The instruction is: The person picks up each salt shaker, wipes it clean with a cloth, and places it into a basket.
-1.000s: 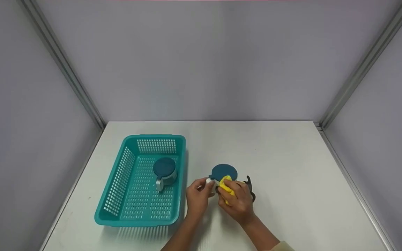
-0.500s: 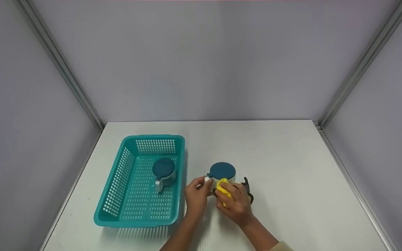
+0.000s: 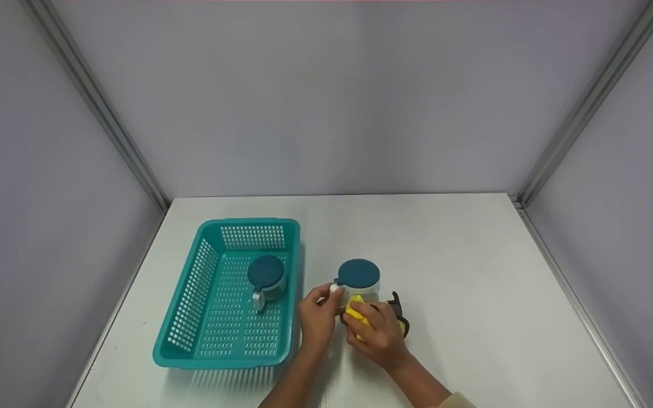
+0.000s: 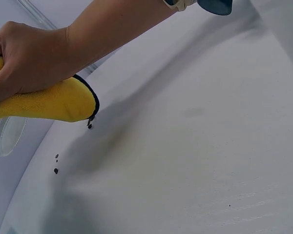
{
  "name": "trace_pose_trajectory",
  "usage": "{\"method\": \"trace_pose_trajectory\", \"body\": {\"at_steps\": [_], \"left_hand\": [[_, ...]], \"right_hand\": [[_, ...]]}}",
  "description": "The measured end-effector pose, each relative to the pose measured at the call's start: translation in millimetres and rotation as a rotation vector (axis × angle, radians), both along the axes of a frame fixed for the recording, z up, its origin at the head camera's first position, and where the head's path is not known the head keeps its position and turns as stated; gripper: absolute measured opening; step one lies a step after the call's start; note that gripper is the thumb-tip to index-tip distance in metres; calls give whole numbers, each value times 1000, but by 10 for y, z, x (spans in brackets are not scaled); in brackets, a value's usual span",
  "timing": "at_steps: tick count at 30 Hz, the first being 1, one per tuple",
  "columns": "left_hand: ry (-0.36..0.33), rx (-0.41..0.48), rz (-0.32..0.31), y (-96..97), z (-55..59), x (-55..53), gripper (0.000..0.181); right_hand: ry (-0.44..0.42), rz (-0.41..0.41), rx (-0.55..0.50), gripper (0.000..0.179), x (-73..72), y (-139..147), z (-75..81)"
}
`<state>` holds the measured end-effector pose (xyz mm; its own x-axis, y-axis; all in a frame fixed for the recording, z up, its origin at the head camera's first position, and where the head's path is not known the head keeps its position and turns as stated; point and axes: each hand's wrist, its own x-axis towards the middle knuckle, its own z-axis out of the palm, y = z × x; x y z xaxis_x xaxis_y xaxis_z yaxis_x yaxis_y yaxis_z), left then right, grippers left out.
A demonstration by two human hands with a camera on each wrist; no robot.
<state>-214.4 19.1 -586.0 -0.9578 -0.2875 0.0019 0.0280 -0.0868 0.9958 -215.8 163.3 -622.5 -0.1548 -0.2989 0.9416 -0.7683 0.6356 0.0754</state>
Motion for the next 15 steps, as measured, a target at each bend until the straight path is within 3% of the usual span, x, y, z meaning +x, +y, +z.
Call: {"method": "trace_pose_trajectory", "body": {"at_steps": [6,15], "left_hand": [[-25,5,5,-9,-11,11,31],[-22,24,19,-19,-39,-1,29]], "right_hand": [[-27,-29,32,18,29,-32,-84],[-76,-10,57,17,49,-41,-138]]}}
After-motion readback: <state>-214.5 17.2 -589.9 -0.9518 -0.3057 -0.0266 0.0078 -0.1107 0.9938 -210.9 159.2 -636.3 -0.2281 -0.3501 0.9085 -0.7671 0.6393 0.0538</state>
